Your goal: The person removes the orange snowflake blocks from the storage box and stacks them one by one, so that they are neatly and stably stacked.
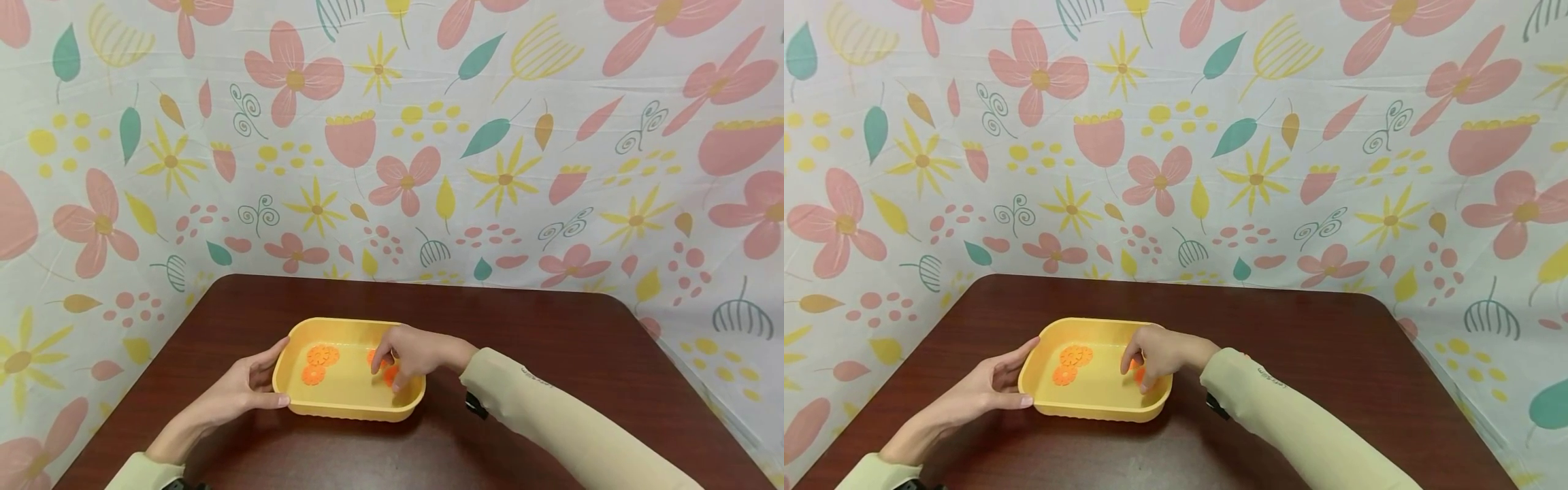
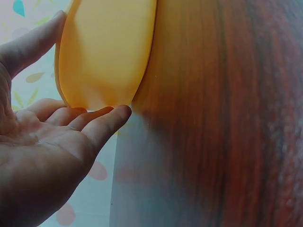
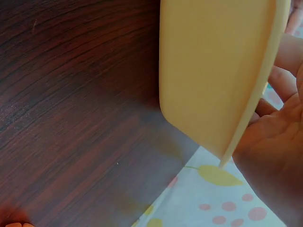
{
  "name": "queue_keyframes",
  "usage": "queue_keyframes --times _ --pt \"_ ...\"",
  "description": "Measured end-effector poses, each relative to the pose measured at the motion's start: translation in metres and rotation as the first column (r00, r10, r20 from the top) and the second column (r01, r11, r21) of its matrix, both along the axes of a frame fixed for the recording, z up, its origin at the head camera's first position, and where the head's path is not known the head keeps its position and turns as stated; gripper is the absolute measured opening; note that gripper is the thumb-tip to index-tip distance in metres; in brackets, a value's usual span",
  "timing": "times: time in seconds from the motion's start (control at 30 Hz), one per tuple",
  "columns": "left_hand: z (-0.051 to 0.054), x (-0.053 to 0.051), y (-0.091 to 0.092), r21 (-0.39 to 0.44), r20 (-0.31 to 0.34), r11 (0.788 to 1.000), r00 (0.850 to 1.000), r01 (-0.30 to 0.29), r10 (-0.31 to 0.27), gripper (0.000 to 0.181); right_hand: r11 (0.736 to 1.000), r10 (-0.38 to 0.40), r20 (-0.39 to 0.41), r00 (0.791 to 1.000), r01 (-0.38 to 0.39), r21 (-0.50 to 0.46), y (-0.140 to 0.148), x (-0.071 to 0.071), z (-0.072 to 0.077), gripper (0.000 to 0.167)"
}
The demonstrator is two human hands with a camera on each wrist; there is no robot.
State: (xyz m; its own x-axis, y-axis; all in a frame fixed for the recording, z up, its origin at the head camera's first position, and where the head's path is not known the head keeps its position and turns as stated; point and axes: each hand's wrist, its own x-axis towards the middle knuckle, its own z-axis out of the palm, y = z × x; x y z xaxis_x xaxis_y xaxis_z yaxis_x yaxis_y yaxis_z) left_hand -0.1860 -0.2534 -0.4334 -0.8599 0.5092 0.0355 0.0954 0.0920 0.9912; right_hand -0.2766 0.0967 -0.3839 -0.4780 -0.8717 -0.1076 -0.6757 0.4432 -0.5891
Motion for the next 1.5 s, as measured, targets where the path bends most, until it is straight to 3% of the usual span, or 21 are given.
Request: queue_keyframes --times 0.53,0.8,1.0,1.2,1.5 --pt "0.000 0.000 0.001 0.002 0.002 1.000 1.000 -0.005 0.005 0.101 0.992 -0.033 -0.093 0.995 0.045 0.121 -0.007 -0.001 -0.004 0.032" --pt "-0.001 0.001 0.001 0.015 -0.004 1.000 1.000 0.002 -0.002 0.101 0.978 -0.055 -0.206 0.977 0.095 0.187 -0.010 0.000 -0.013 0.030" --pt "-0.002 0.000 0.001 0.011 -0.010 1.000 1.000 0.003 -0.003 0.101 0.969 -0.087 -0.231 0.969 0.136 0.207 -0.013 0.000 -0.016 0.032" --pt "-0.001 0.000 0.000 0.005 0.001 1.000 1.000 -0.008 0.008 0.102 0.984 -0.076 -0.234 0.969 0.110 0.138 -0.019 0.001 -0.020 0.029" --pt "0.000 0.001 0.000 0.011 -0.002 1.000 1.000 -0.003 0.003 0.101 0.994 -0.103 -0.119 0.988 0.097 -0.050 -0.040 0.003 -0.032 0.020"
